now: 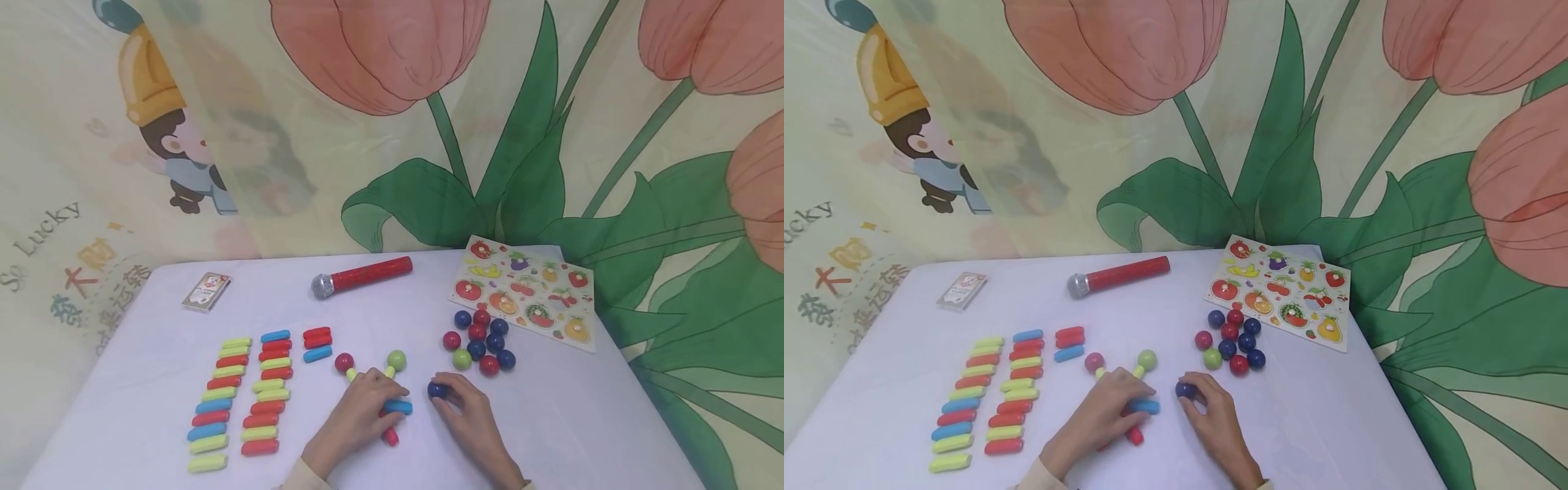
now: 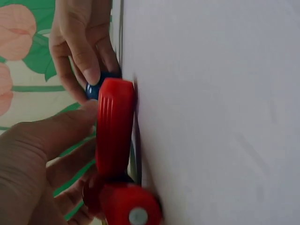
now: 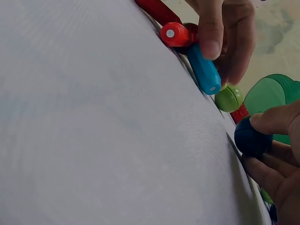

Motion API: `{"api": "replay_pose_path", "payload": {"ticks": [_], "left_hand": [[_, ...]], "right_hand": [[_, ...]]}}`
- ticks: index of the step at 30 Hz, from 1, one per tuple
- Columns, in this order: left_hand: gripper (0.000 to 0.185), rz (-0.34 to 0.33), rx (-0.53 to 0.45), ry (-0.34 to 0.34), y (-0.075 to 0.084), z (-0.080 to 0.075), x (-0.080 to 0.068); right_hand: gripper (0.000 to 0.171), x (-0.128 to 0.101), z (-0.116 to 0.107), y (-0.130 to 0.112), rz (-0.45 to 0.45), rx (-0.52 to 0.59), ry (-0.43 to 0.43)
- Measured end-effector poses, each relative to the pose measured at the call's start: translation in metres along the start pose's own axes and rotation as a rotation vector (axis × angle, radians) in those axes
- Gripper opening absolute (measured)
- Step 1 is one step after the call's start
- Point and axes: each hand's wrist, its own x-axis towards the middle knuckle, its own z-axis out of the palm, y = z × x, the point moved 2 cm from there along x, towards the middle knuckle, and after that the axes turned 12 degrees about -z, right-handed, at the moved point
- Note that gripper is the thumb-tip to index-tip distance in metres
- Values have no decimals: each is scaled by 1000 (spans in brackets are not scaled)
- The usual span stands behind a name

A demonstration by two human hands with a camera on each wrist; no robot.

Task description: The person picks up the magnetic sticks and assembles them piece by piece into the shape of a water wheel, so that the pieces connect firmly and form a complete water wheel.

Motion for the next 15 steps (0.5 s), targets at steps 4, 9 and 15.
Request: {"api": "replay_pose_path", "payload": {"ticks": [4, 9, 15], "left_hand": [[27, 34, 36, 5, 2, 5, 2], [20, 46, 17, 59, 2, 7, 2], [21, 49, -38, 103, -1, 6, 0]], "right_hand": [[38, -1, 3, 0, -1, 29, -38], [39, -2, 3, 1, 0, 53, -55], [36, -4, 8, -5, 16, 273, -75]]}}
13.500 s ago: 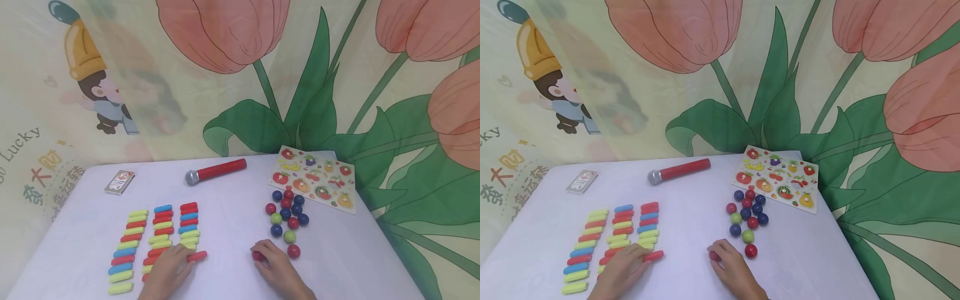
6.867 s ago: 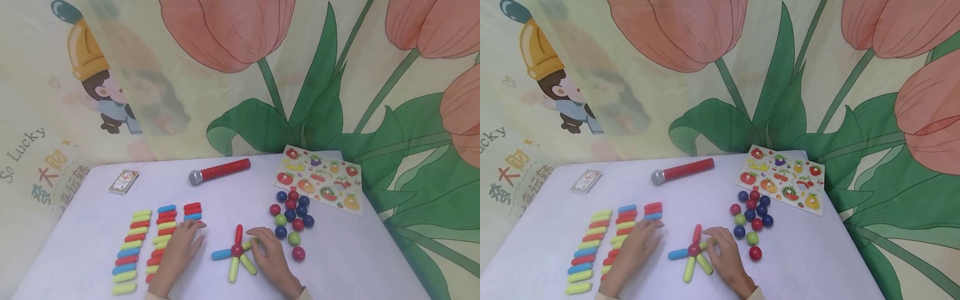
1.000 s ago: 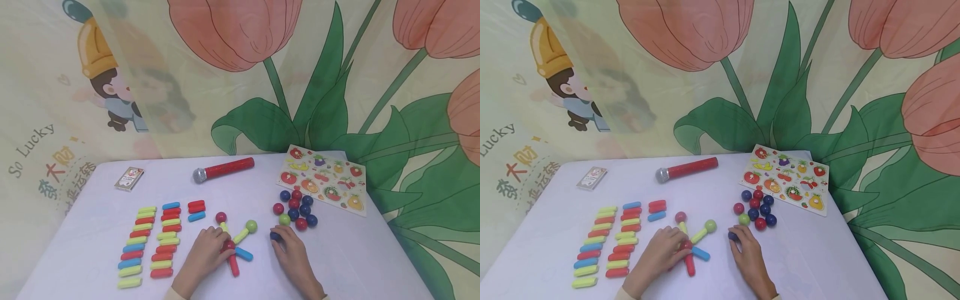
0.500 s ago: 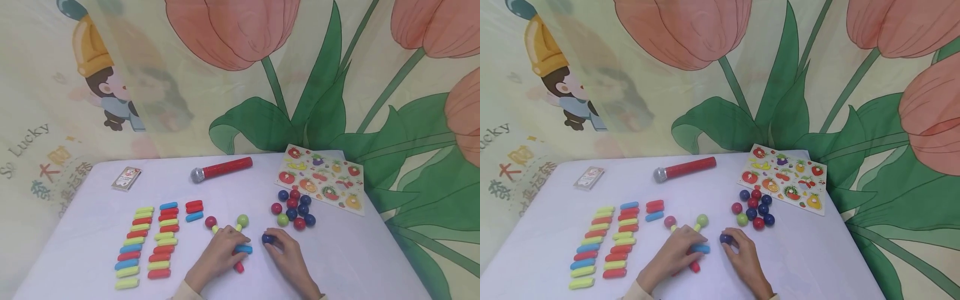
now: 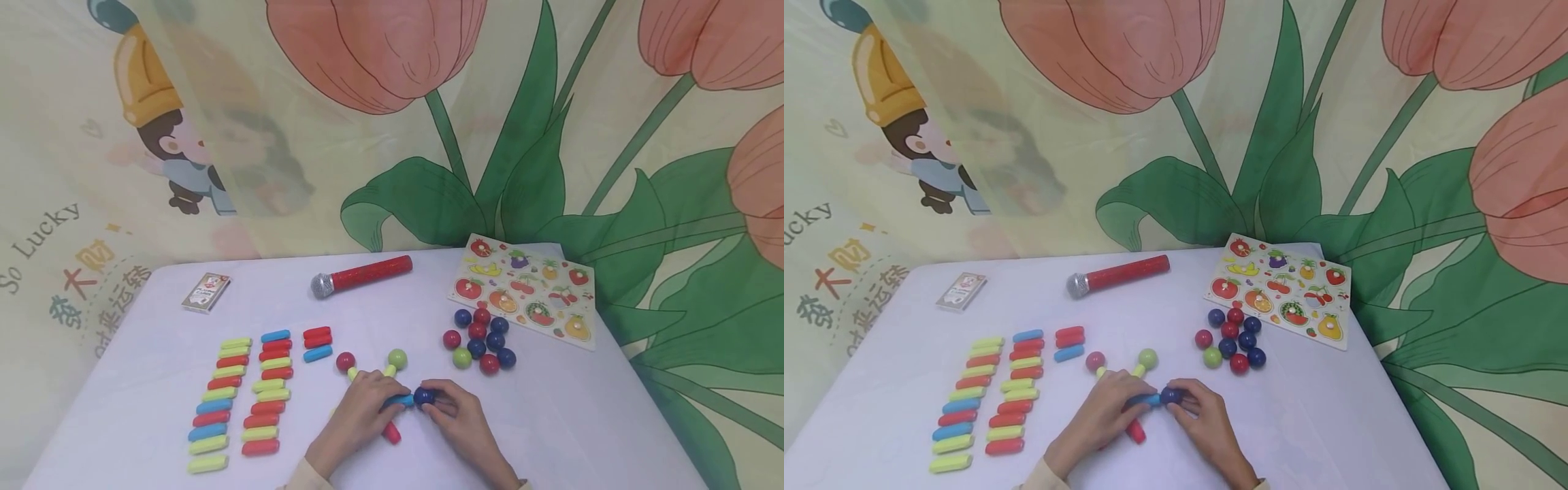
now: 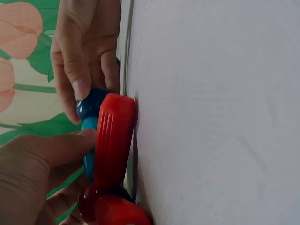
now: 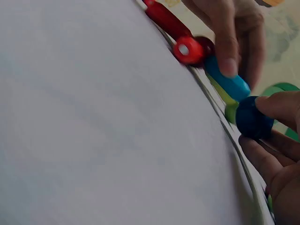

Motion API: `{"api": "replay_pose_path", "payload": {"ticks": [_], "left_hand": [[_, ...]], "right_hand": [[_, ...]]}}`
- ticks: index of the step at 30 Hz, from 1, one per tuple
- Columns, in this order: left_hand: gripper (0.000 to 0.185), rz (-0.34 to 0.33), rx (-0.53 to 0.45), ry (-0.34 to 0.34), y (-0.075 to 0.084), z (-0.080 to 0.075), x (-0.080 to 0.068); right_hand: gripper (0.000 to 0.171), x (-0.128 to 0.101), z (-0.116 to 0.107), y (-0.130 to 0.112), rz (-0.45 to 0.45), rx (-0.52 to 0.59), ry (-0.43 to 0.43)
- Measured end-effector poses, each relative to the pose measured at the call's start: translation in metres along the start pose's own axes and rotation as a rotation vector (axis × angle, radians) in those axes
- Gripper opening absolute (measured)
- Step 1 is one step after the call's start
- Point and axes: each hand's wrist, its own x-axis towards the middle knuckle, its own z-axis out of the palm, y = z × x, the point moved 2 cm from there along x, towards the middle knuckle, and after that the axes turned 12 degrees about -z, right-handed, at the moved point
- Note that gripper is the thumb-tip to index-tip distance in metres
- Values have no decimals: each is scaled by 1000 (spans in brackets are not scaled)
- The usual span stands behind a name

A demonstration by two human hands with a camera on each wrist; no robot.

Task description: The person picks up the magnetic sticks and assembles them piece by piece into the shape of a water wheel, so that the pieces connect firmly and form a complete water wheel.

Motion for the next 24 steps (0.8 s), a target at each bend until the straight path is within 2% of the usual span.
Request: {"api": "replay_pose_path", "payload": {"ticks": [3, 7, 9, 13, 15, 17, 19, 22, 24], "left_hand": [[22, 12, -3, 15, 0, 0, 0], [23, -7, 1, 7, 0, -1, -1], [24, -27, -13, 12, -1, -3, -3], [28, -99, -41, 45, -12, -12, -9], [29, -139, -45, 57, -19, -16, -13], [29, -174, -47, 62, -24, -20, -15], [28, -187, -54, 57, -27, -22, -17], [28, -192, -56, 5, -29, -24, -18], [28, -191, -51, -41, -29, -24, -19]], "right_hand": [[36, -1, 3, -2, -8, 62, -14], [38, 0, 1, -2, -30, -15, 36], [37, 2, -6, -2, -44, -95, 133], [36, 5, -33, 1, -44, -278, 392], [36, 6, -45, 3, -23, -360, 457], [36, 6, -51, 4, -11, -432, 460], [37, 7, -53, 6, 16, -465, 417], [35, 8, -50, 8, 76, -469, 335], [33, 8, -48, 10, 105, -476, 310]]}}
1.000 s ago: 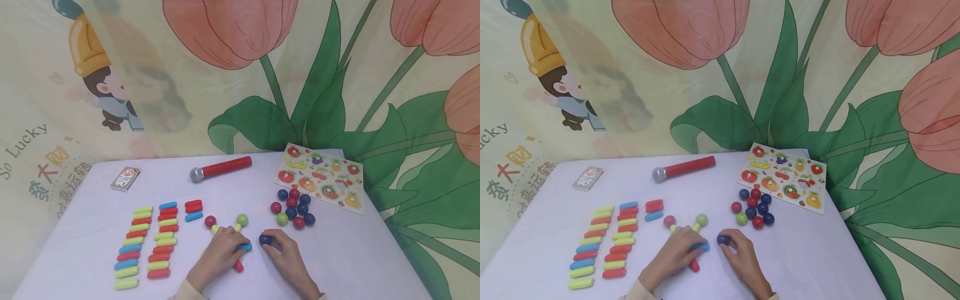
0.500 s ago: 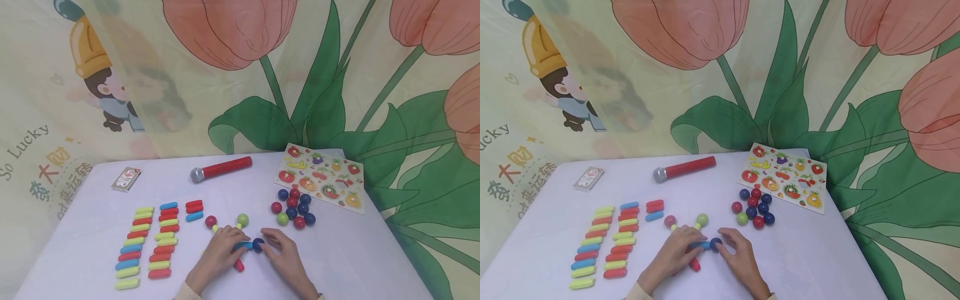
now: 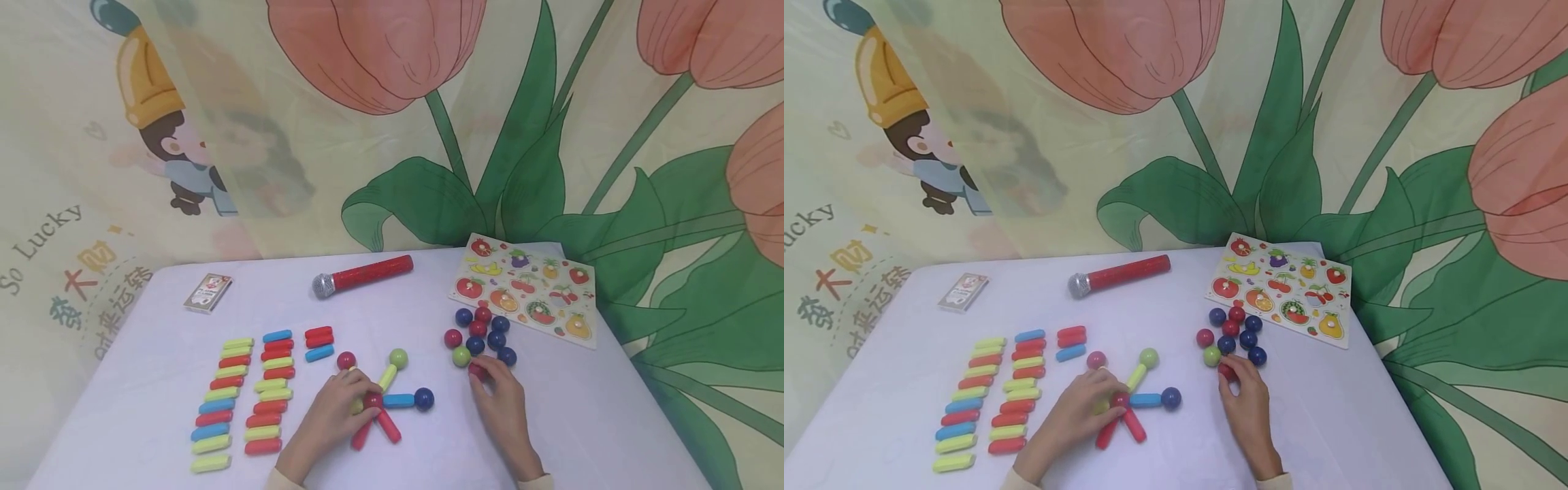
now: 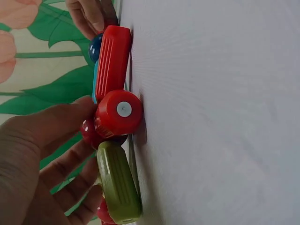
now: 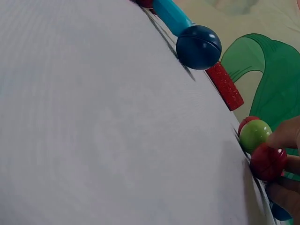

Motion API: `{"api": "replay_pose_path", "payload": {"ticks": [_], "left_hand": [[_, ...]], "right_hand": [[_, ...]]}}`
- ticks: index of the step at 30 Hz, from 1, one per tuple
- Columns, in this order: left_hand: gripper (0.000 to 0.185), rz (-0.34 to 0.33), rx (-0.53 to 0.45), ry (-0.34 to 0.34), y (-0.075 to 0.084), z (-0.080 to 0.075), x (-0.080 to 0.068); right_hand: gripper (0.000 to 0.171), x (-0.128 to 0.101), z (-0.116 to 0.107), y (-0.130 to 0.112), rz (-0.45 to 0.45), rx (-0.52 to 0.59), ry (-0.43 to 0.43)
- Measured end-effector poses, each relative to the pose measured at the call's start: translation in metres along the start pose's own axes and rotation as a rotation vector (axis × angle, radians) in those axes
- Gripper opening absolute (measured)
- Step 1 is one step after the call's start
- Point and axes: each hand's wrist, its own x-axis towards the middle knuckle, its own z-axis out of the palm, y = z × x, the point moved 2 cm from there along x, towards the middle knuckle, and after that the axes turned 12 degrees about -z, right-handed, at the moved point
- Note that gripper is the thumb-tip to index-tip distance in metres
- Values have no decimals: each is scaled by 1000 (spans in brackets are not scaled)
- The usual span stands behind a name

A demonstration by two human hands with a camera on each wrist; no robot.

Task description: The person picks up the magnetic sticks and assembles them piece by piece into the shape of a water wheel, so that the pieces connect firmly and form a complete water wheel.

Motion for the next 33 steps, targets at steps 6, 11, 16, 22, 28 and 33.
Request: {"api": "replay_pose_path", "payload": {"ticks": [6, 11, 16, 22, 28, 33], "left_hand": [[29, -22, -13, -70, 0, 0, 0], [32, -71, 8, -38, 6, 0, 1], [35, -70, 138, 31, 12, 0, 2], [31, 45, 160, 62, 19, 3, 4], [32, 132, 148, -77, 30, 15, 9], [24, 163, 201, -87, 35, 20, 12]], "right_hand": [[28, 0, 2, 3, 8, 13, 21], [27, -1, 3, 4, 40, 27, 12], [26, -4, 5, 2, 84, 36, -34], [26, -9, 11, -3, 47, 123, -119], [28, -16, 20, -14, -46, 236, -245], [28, -20, 26, -22, -118, 332, -313]]}}
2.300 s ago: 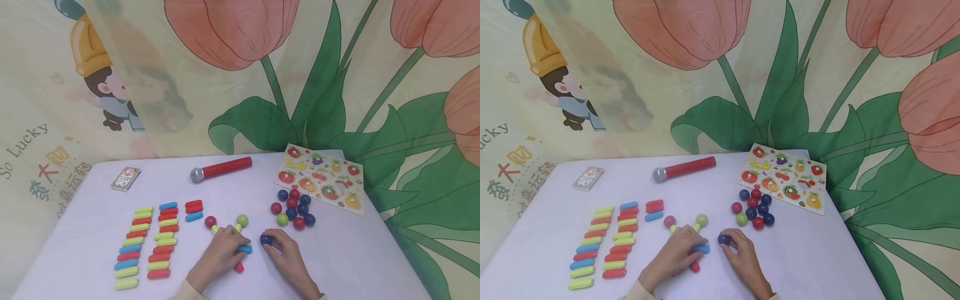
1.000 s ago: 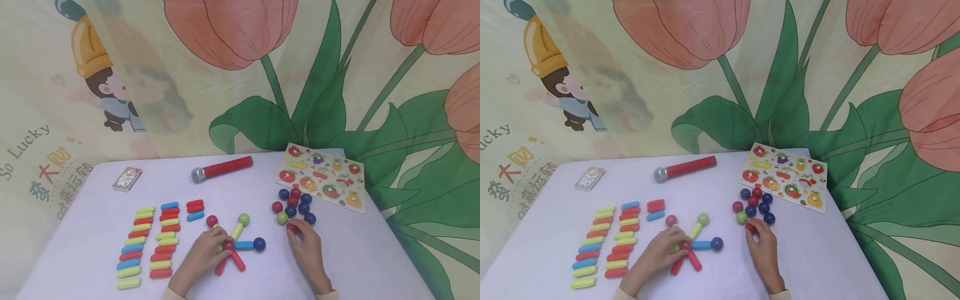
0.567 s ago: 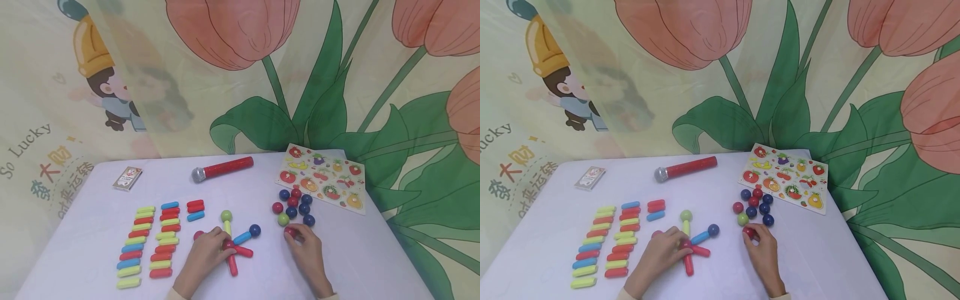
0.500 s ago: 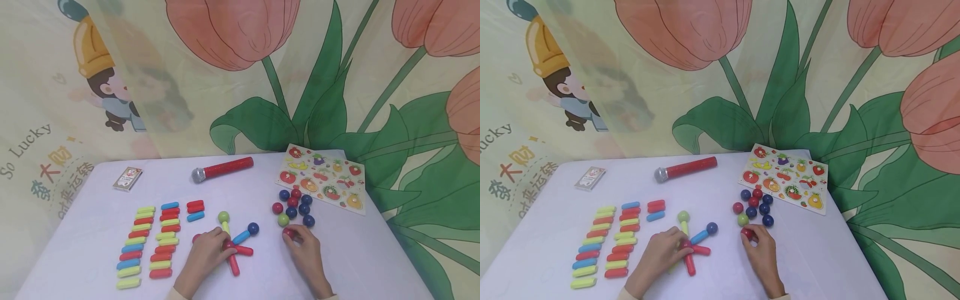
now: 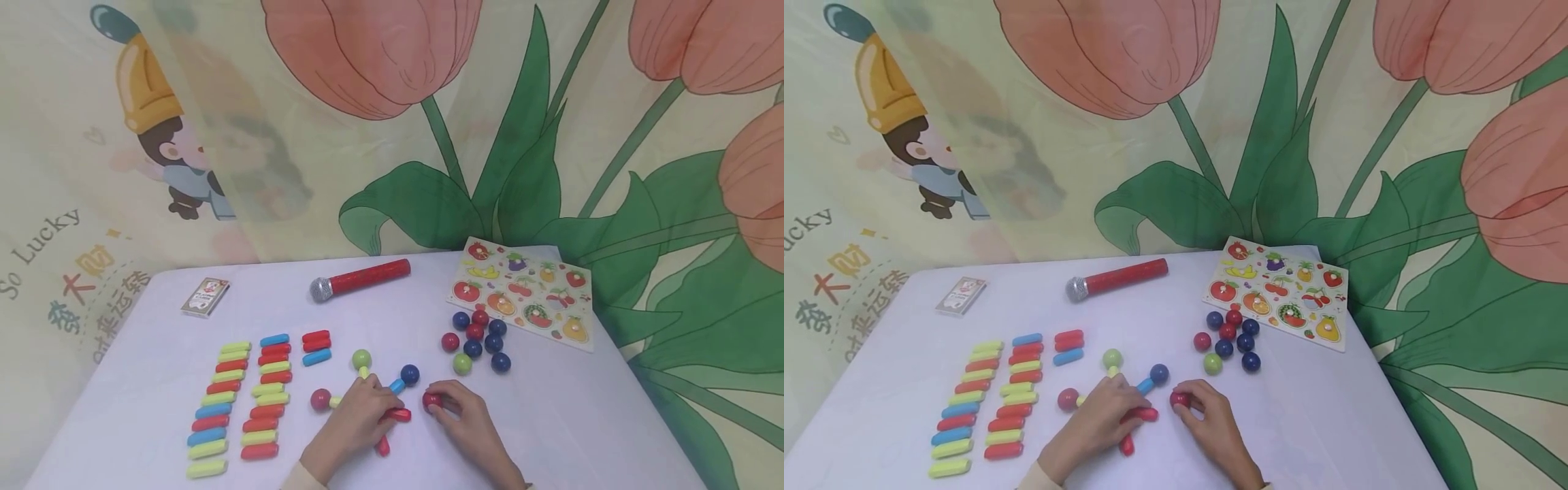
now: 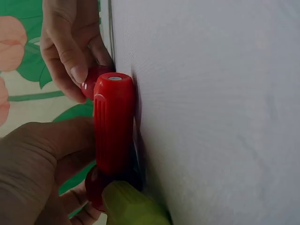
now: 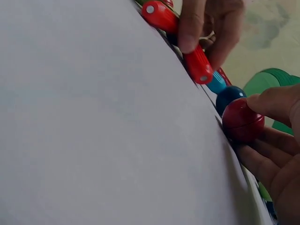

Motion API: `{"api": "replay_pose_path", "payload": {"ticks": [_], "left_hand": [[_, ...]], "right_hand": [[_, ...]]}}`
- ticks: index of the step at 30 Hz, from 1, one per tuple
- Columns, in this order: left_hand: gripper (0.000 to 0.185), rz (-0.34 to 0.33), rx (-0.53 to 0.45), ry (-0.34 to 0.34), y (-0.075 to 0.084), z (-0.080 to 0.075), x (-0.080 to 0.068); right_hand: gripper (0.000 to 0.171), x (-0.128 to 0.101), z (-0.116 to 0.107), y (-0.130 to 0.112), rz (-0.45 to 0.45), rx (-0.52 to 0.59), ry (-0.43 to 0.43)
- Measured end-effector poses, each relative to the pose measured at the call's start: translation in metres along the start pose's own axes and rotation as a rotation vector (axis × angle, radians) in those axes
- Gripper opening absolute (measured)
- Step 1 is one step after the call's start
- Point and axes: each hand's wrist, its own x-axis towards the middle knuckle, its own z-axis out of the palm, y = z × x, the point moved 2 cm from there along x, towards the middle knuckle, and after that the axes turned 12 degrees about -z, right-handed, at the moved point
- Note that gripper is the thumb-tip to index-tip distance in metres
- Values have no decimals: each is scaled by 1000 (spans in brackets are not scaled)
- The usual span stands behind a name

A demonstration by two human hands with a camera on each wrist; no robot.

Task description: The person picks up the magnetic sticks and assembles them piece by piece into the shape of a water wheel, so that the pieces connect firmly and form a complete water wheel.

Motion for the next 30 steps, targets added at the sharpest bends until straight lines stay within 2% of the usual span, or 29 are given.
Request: {"api": "replay_pose_path", "payload": {"ticks": [8, 12, 17, 20, 24, 26, 28, 30], "left_hand": [[22, -10, -83, 49, -2, 2, -3], [23, -9, -88, 80, -4, 1, -3], [24, -22, -87, 84, -5, 3, -3], [24, -31, -89, 82, -5, 1, -4], [27, -96, -111, 100, -14, -9, -11], [27, -151, -112, 108, -21, -16, -16], [26, -192, -99, 101, -27, -21, -19], [27, -209, -87, 65, -32, -24, -22]], "right_hand": [[27, -1, 11, -5, 2, 104, -50], [28, -1, 12, -7, 25, 111, -60], [29, -2, 13, -6, 29, 145, -77], [28, -1, 10, -4, 7, 80, -4], [30, 2, -2, -2, -29, -156, 224], [32, 4, -9, -1, -42, -262, 313], [35, 5, -14, -1, -51, -336, 348], [37, 7, -16, 0, -47, -372, 324]]}}
